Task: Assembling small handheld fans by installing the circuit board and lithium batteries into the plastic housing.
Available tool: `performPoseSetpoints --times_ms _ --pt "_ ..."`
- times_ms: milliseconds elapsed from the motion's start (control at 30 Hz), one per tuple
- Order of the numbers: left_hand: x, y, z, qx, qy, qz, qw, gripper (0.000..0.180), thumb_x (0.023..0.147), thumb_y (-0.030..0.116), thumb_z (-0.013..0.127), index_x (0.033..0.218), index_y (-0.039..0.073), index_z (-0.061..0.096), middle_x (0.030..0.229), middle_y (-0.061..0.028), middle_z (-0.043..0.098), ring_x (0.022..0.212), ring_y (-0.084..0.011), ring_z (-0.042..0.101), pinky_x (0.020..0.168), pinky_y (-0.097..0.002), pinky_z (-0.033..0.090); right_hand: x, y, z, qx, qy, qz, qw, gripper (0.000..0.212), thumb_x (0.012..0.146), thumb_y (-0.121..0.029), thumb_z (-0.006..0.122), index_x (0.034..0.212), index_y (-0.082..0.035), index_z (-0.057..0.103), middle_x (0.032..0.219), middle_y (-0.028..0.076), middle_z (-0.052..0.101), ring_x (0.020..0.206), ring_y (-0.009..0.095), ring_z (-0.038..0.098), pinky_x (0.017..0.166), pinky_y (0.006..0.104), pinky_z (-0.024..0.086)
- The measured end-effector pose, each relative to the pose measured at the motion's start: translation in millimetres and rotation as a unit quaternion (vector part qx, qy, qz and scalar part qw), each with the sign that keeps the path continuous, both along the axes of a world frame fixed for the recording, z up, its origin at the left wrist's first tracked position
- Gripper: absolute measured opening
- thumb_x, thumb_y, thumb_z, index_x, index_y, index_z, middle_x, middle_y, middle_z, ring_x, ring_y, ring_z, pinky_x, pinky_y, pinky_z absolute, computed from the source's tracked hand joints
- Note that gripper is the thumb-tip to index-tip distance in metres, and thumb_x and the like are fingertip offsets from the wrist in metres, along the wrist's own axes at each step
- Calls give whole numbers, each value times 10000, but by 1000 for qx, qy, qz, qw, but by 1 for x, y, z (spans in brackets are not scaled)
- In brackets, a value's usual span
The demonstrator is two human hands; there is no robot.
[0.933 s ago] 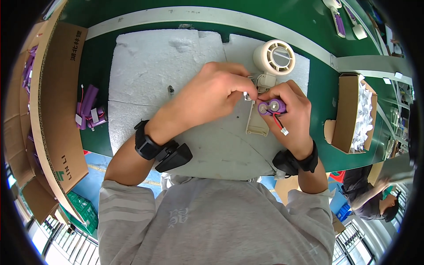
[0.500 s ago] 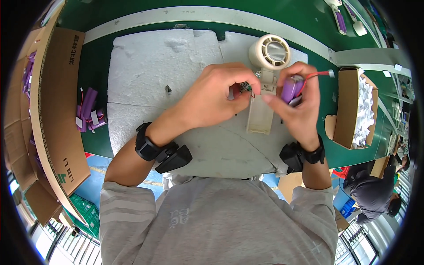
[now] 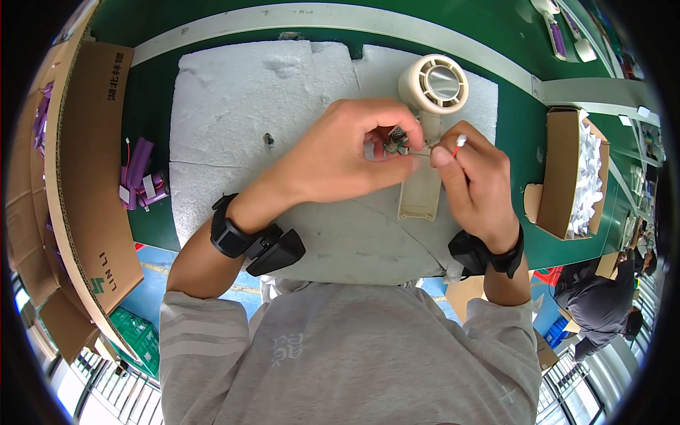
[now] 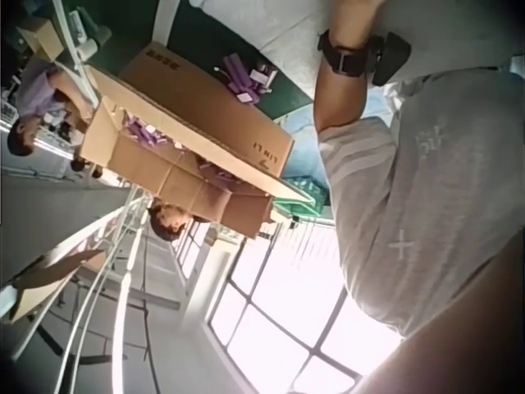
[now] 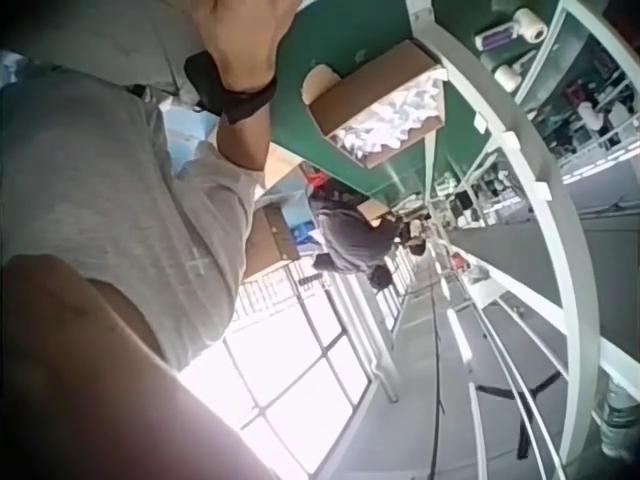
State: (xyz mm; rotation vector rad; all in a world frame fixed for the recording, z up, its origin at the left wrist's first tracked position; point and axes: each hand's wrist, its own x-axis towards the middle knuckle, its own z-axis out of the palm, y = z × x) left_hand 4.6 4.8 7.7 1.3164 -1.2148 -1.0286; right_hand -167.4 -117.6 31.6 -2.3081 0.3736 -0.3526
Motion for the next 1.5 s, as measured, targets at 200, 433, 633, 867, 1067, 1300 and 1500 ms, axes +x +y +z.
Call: performPoseSetpoints --times_ms 200,433,633,867,1067,1300,1500 --pt "1 -4 2 -92 -53 -7 994 109 845 73 695 913 24 627 822 -7 588 707 -94 519 601 -239 427 3 9 -3 -141 16 26 990 78 812 -41 644 835 22 604 790 118 534 571 254 532 513 296 438" --pt "1 -4 -4 -22 -29 23 999 143 884 143 676 903 6 642 772 -37 594 665 -94 531 589 -238 433 5 4 -1 -84 -68 -10 994 113 773 -4 710 861 12 640 797 90 554 600 178 565 508 258 438" --pt "-3 -5 -10 0 84 49 995 173 875 174 689 896 3 671 686 -31 605 622 -69 530 542 -241 418 3 2 -5 -71 -77 -35 994 100 789 -6 722 881 1 681 822 64 561 616 105 564 500 236 426" --pt "6 -2 2 67 121 -6 990 143 848 1 668 990 -15 655 890 -36 643 815 -87 596 716 -232 495 2 4 -2 116 -16 -89 989 87 819 -11 702 904 5 694 888 46 498 603 83 543 487 207 395" --pt "11 -3 6 81 150 -42 984 260 817 -101 648 1059 -10 631 999 -39 640 908 -101 614 811 -242 522 2 2 -6 87 -19 -57 994 104 772 -87 761 864 -50 726 783 46 446 579 123 454 499 262 356" --pt "11 -2 5 67 179 -40 981 320 806 -117 647 1100 0 601 1050 -47 620 934 -110 620 841 -245 523 3 1 -10 38 -19 -38 998 112 763 -111 774 847 -51 729 768 36 437 611 126 439 515 271 349" --pt "10 -2 3 35 113 -20 993 299 805 -111 652 1081 -4 604 1016 -52 638 929 -121 635 843 -255 532 3 5 -9 101 5 -85 991 114 764 -105 771 845 -39 726 755 35 446 604 124 440 511 270 347"
